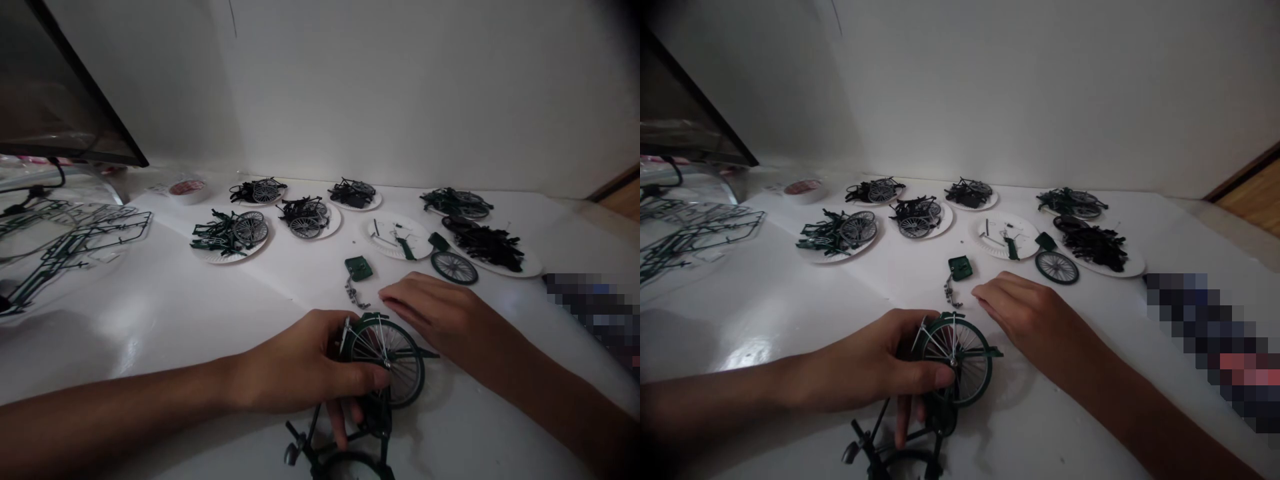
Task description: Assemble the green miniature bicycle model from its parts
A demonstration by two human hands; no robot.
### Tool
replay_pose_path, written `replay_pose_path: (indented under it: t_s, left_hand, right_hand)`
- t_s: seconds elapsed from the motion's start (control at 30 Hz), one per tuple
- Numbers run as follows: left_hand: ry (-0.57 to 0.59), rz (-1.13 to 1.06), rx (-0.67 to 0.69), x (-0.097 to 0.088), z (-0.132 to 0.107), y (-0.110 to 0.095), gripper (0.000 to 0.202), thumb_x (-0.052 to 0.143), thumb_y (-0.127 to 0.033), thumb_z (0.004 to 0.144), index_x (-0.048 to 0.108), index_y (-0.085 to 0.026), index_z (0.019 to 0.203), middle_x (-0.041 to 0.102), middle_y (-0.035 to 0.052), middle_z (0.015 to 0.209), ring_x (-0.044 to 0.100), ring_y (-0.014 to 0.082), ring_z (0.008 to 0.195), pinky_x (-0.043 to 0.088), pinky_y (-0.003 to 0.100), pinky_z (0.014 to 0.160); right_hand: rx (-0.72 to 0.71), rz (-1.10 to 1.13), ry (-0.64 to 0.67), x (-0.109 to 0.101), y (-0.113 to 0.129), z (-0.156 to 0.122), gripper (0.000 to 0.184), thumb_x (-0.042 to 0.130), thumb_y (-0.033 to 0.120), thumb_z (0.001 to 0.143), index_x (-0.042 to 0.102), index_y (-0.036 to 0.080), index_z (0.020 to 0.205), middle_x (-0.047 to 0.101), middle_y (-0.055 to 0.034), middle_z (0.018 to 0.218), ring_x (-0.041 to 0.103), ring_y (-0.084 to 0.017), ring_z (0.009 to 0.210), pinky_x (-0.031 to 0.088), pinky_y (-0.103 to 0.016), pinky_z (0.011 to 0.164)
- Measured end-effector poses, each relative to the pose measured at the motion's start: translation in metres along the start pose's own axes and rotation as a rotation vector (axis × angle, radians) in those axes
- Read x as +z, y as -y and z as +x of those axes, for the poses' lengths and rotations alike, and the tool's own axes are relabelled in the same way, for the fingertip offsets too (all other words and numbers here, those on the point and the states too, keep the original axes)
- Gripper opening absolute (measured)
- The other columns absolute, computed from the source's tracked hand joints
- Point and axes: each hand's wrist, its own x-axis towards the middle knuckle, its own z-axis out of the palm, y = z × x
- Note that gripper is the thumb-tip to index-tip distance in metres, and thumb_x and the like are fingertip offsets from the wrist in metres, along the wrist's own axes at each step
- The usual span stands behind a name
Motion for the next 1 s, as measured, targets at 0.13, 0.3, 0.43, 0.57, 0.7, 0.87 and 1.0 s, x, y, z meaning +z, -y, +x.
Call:
replay_pose_path:
  t_s: [0.13,0.3,0.43,0.57,0.7,0.87,1.0]
  left_hand:
    - [0.001,0.008,-0.001,0.001,0.0,0.0,0.04,0.082,-0.041,0.082,0.056,-0.015,0.097,0.059,-0.0022,0.074,0.06,0.0076,0.058,0.048,0.012,0.043]
    - [-0.006,0.01,-0.002,0.0,0.0,0.001,0.042,0.083,-0.041,0.08,0.056,-0.015,0.098,0.06,-0.0019,0.074,0.06,0.008,0.057,0.048,0.013,0.043]
    - [0.001,0.007,-0.007,-0.002,0.0,0.002,0.042,0.082,-0.042,0.081,0.057,-0.015,0.1,0.06,-0.0024,0.07,0.06,0.0087,0.056,0.052,0.015,0.045]
    - [0.005,0.013,0.001,-0.004,-0.001,0.003,0.038,0.08,-0.041,0.084,0.058,-0.015,0.101,0.063,-0.0011,0.075,0.061,0.0077,0.057,0.057,0.016,0.048]
    - [0.009,0.042,0.005,-0.004,0.0,0.004,0.04,0.08,-0.043,0.083,0.058,-0.015,0.101,0.063,-0.0007,0.077,0.061,0.0068,0.054,0.056,0.015,0.046]
    - [0.011,0.01,-0.012,-0.003,0.0,0.002,0.041,0.08,-0.043,0.084,0.056,-0.015,0.1,0.062,-0.0027,0.069,0.06,0.0059,0.053,0.056,0.014,0.047]
    - [-0.003,-0.003,-0.004,-0.002,-0.001,0.002,0.04,0.082,-0.041,0.082,0.056,-0.015,0.098,0.061,-0.0028,0.073,0.061,0.0065,0.057,0.057,0.014,0.048]
  right_hand:
    - [0.039,-0.017,0.005,0.001,0.002,0.0,0.017,0.045,0.018,0.103,0.062,0.021,0.105,0.067,-0.006,0.099,0.066,-0.02,0.089,0.051,-0.034,0.08]
    - [0.091,-0.009,0.002,-0.001,-0.001,0.001,0.018,0.044,0.021,0.104,0.062,0.021,0.104,0.068,-0.0057,0.101,0.067,-0.019,0.091,0.053,-0.034,0.08]
    - [0.126,-0.001,0.008,-0.009,-0.003,-0.002,0.021,0.046,0.023,0.103,0.067,0.02,0.105,0.073,-0.0056,0.1,0.071,-0.02,0.089,0.056,-0.035,0.079]
    - [0.15,0.007,0.011,-0.014,-0.003,-0.006,0.024,0.047,0.026,0.103,0.07,0.022,0.105,0.076,-0.004,0.102,0.074,-0.02,0.09,0.058,-0.035,0.078]
    - [0.123,-0.025,-0.021,-0.011,-0.004,-0.006,0.026,0.045,0.029,0.104,0.07,0.021,0.103,0.077,-0.0057,0.1,0.074,-0.021,0.088,0.058,-0.035,0.076]
    - [0.084,-0.055,-0.008,-0.01,-0.002,-0.004,0.023,0.045,0.025,0.103,0.067,0.02,0.103,0.075,-0.007,0.1,0.073,-0.023,0.089,0.056,-0.036,0.077]
    - [0.054,-0.073,0.054,-0.014,0.001,-0.005,0.023,0.046,0.018,0.099,0.069,0.021,0.102,0.075,-0.0066,0.098,0.072,-0.023,0.086,0.055,-0.037,0.074]
